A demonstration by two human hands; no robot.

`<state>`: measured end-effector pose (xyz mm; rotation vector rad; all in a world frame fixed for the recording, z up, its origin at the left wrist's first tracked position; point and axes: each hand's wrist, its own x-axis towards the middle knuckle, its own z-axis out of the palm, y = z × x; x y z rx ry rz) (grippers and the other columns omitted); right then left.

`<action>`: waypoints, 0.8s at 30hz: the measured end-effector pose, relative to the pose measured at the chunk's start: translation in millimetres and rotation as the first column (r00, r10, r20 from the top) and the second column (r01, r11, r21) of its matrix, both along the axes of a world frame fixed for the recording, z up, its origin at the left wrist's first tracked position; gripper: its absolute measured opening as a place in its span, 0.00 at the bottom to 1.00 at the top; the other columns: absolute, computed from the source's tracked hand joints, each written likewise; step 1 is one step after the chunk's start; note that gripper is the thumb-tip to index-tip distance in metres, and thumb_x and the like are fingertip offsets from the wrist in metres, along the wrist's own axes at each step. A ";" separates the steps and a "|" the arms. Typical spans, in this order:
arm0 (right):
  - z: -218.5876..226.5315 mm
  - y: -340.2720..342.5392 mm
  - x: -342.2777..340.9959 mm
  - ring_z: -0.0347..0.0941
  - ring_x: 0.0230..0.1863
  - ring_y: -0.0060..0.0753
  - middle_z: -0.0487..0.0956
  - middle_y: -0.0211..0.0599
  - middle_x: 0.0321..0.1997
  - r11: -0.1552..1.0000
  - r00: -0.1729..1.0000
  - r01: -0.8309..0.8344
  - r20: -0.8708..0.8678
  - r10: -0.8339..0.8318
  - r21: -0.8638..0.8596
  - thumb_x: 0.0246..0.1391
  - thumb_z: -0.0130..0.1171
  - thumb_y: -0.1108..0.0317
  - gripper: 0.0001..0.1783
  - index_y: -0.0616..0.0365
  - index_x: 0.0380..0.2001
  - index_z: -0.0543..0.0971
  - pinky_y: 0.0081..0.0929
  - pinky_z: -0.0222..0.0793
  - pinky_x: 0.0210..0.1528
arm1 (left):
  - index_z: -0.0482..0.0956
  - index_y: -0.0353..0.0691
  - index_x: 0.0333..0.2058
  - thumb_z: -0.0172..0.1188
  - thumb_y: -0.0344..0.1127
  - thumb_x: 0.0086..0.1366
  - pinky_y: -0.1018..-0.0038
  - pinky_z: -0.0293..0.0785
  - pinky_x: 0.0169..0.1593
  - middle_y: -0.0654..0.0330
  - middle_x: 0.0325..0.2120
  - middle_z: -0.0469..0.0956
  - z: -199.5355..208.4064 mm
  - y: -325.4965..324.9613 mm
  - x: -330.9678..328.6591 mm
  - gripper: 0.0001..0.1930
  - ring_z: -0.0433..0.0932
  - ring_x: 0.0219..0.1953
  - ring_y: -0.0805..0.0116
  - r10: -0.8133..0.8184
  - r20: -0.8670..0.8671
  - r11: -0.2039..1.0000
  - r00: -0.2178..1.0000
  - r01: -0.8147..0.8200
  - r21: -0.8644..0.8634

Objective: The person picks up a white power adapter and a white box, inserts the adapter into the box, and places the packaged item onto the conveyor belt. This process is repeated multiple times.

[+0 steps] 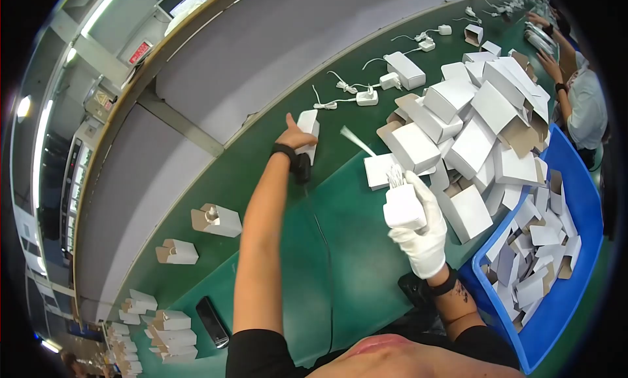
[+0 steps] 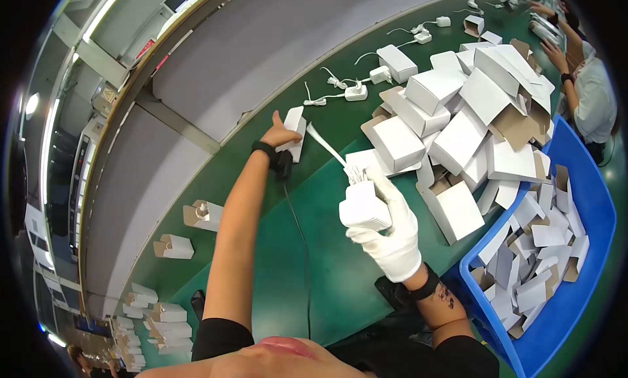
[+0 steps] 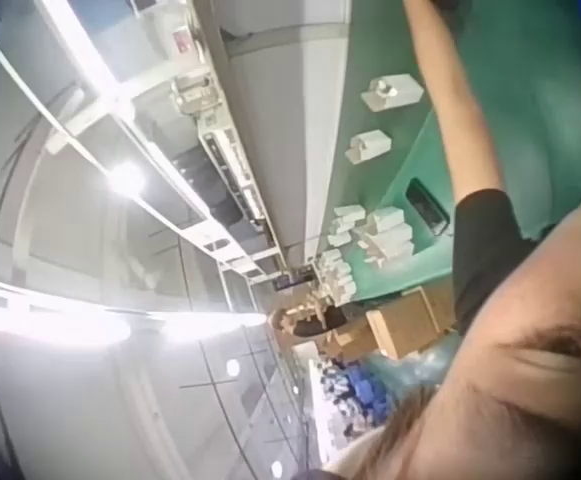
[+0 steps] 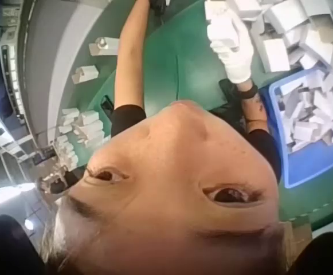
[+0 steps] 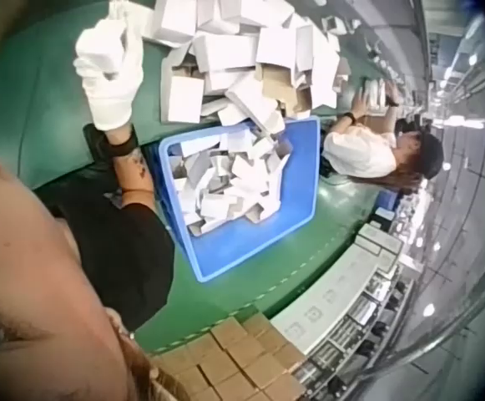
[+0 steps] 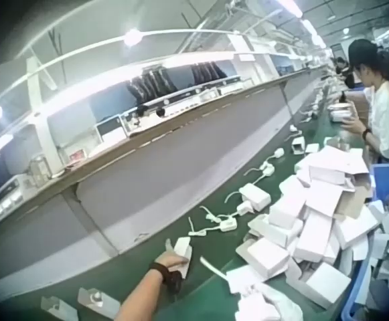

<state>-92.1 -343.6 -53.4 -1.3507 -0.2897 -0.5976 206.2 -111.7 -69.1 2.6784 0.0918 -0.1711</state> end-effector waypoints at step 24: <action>32.4 -2.0 -14.4 0.76 0.35 0.32 0.79 0.41 0.39 0.601 0.792 -0.595 -0.516 0.326 -0.534 0.45 0.62 0.63 0.26 0.60 0.49 0.73 0.24 0.71 0.37 | 0.55 0.39 0.59 0.57 0.22 0.41 0.69 0.57 0.61 0.55 0.52 0.65 -1.6 -1.6 -261.0 0.42 0.63 0.57 0.63 -0.809 0.271 0.354 0.521 0.800 -0.484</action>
